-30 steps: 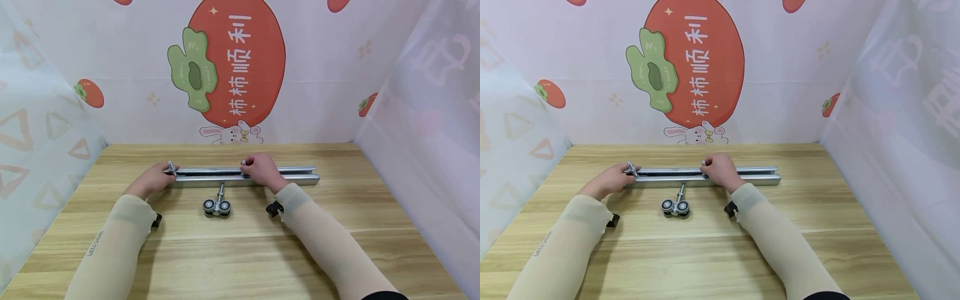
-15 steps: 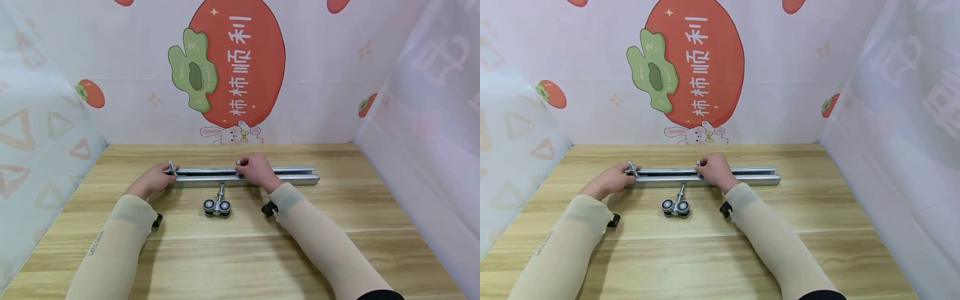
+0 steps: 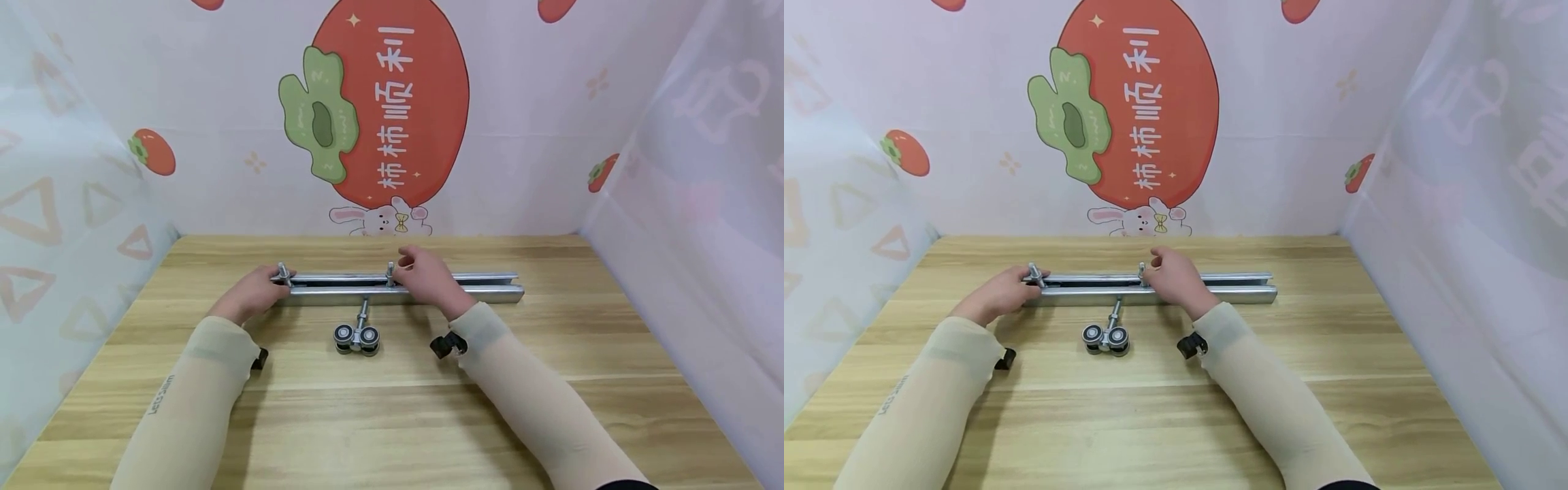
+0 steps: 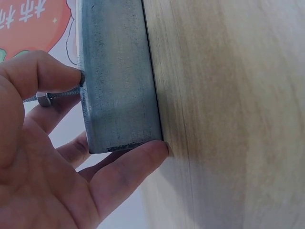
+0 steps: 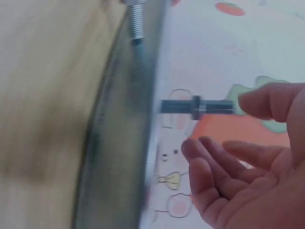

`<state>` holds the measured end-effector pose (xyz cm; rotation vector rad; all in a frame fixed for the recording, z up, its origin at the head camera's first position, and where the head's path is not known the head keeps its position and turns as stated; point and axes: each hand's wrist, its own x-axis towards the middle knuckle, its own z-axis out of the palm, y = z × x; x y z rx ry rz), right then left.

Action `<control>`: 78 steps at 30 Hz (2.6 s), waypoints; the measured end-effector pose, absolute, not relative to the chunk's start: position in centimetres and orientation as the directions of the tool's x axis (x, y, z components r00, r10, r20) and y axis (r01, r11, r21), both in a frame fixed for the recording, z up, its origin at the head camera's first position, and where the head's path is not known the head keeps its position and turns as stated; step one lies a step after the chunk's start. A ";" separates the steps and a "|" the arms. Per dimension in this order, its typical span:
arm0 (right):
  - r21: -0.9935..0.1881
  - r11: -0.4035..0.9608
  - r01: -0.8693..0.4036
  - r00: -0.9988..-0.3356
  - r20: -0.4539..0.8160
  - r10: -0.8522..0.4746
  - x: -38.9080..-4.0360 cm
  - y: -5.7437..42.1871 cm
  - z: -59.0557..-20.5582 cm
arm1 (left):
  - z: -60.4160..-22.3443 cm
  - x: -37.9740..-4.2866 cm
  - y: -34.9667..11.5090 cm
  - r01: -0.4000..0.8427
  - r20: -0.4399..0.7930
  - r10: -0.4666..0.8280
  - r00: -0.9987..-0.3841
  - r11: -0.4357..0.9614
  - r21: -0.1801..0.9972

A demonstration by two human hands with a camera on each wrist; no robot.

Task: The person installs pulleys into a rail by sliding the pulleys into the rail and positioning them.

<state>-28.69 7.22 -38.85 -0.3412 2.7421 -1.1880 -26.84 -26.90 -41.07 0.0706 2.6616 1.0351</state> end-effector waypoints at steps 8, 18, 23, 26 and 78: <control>-0.871 0.480 -0.103 -0.972 -0.015 -0.236 -27.3 8.0 -36.9 | -40.9 -26.9 -26.9 -0.042 -0.234 0.153 -0.960 0.749 0.662; -0.925 0.294 0.242 -0.826 -0.355 -0.437 -25.9 6.9 -39.9 | -40.7 -27.0 -26.7 -0.018 -0.214 0.161 -0.963 0.758 0.652; -0.914 0.159 0.373 -0.810 -0.404 -0.425 -25.4 6.2 -41.6 | -40.8 -27.0 -26.7 -0.022 -0.218 0.159 -0.963 0.758 0.652; -0.908 0.109 0.404 -0.812 -0.411 -0.415 -25.3 5.8 -42.2 | -40.8 -26.9 -26.7 -0.023 -0.218 0.158 -0.963 0.758 0.652; -0.883 0.462 -0.088 -0.930 -0.094 -0.356 -24.1 3.4 -40.3 | -41.1 -27.1 -26.7 -0.011 -0.216 0.174 -0.961 0.754 0.657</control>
